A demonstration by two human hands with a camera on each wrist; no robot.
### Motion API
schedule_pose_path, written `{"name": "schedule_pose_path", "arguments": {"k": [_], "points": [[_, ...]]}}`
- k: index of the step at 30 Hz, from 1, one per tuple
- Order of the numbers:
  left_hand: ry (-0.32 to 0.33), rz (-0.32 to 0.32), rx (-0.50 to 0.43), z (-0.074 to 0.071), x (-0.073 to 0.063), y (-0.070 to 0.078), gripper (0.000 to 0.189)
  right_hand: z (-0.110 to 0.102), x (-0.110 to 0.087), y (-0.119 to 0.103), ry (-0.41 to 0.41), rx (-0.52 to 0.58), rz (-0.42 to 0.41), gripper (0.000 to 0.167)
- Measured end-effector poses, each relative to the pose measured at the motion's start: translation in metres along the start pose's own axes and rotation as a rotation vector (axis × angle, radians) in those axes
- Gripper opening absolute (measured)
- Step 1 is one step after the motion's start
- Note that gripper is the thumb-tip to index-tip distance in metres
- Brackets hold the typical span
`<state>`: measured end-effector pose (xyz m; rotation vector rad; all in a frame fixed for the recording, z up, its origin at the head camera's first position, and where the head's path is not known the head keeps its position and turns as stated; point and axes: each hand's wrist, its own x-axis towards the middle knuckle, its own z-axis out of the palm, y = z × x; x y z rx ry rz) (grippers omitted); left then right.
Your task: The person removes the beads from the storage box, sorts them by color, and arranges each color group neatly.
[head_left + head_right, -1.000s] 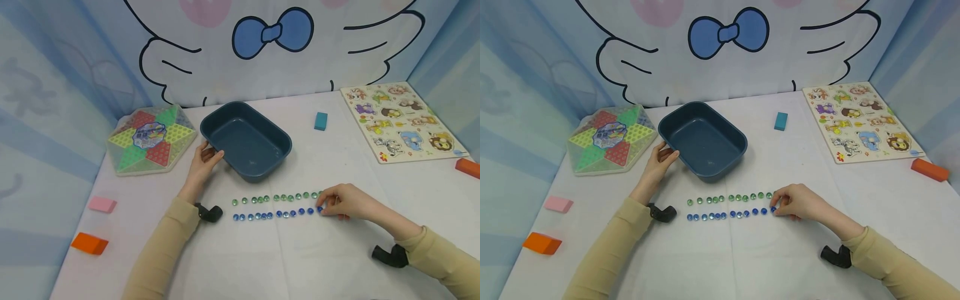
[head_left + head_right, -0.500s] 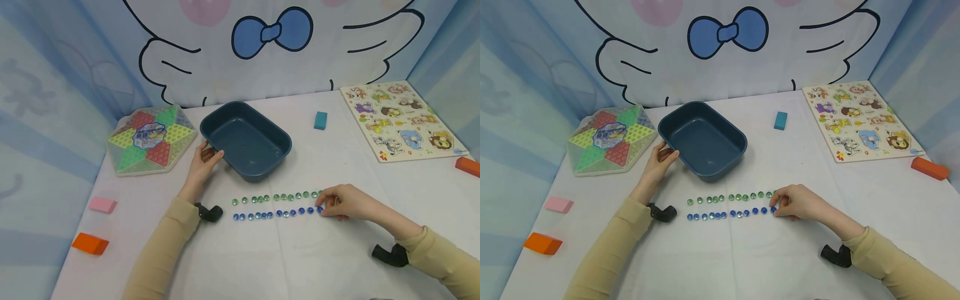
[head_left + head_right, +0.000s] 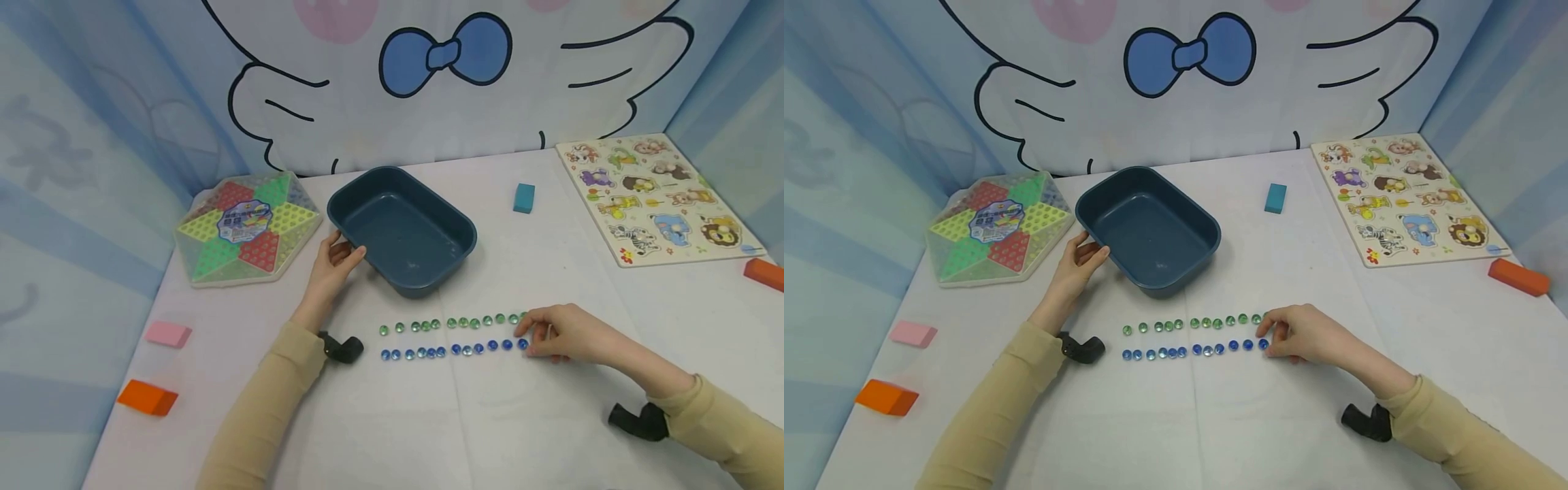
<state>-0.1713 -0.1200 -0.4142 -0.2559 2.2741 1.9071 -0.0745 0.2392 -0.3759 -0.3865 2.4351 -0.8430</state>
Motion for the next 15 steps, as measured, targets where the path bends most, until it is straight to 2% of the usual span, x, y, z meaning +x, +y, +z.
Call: {"name": "schedule_pose_path", "arguments": {"k": [7, 11, 13, 15], "points": [[0.009, -0.008, -0.023, -0.002, 0.002, 0.0, 0.079, -0.003, -0.003, -0.003, 0.007, 0.003, -0.002, 0.025], [0.007, -0.016, -0.038, -0.006, 0.0, 0.0, 0.075, -0.006, -0.006, -0.008, 0.041, -0.012, -0.034, 0.027], [0.039, -0.017, -0.037, -0.008, -0.003, 0.002, 0.073, -0.007, -0.007, -0.011, 0.085, -0.01, -0.061, 0.026], [0.102, 0.021, -0.018, -0.009, -0.011, 0.003, 0.067, -0.007, -0.009, -0.014, 0.16, -0.018, -0.114, 0.02]]}}
